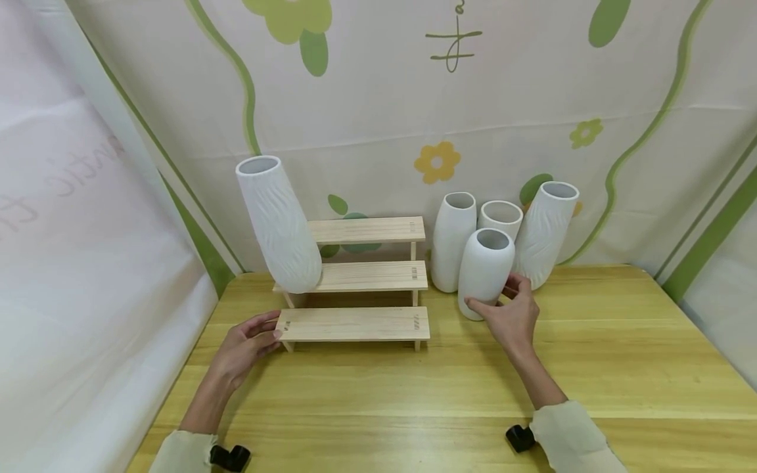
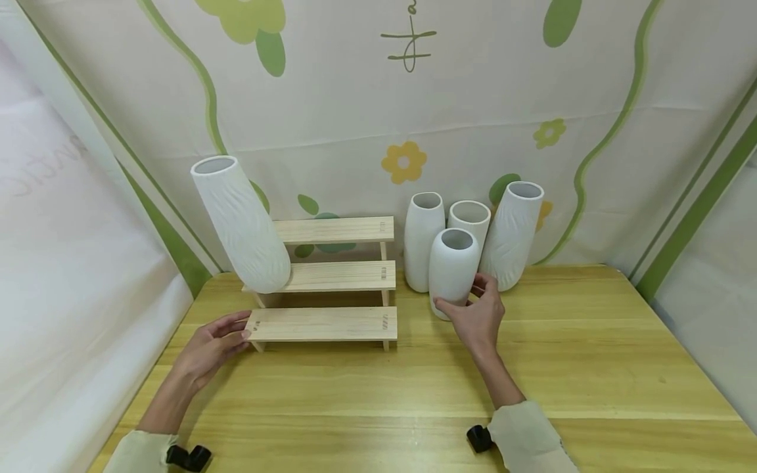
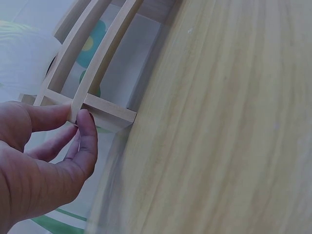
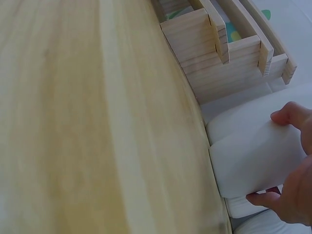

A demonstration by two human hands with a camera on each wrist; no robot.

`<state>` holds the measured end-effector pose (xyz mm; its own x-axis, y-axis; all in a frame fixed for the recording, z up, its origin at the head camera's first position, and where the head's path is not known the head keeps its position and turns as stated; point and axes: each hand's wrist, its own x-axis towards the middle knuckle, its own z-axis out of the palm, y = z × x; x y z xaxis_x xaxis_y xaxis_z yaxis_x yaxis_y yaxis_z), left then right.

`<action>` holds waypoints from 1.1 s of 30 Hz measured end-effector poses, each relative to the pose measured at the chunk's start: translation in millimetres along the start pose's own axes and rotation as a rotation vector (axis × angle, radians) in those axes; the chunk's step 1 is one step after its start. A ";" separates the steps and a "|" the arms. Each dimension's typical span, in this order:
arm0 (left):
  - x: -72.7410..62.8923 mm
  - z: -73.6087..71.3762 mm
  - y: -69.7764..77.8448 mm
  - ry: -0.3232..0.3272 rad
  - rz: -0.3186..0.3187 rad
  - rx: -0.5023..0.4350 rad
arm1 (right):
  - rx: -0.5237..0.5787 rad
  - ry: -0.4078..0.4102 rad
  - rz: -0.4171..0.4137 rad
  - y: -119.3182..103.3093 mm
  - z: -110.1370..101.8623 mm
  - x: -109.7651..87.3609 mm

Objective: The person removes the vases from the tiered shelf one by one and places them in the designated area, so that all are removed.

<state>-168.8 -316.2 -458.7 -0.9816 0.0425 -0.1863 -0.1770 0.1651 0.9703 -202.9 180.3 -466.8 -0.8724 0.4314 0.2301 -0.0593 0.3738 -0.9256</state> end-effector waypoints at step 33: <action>-1.2 0.6 0.6 -0.009 0.001 -0.008 | -0.157 -0.266 -0.032 -19.1 -18.5 -7.9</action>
<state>-167.6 -315.6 -458.0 -0.9810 0.0516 -0.1869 -0.1769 0.1567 0.9717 -186.0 185.0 -445.4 -0.9689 0.1951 0.1525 -0.0312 0.5147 -0.8568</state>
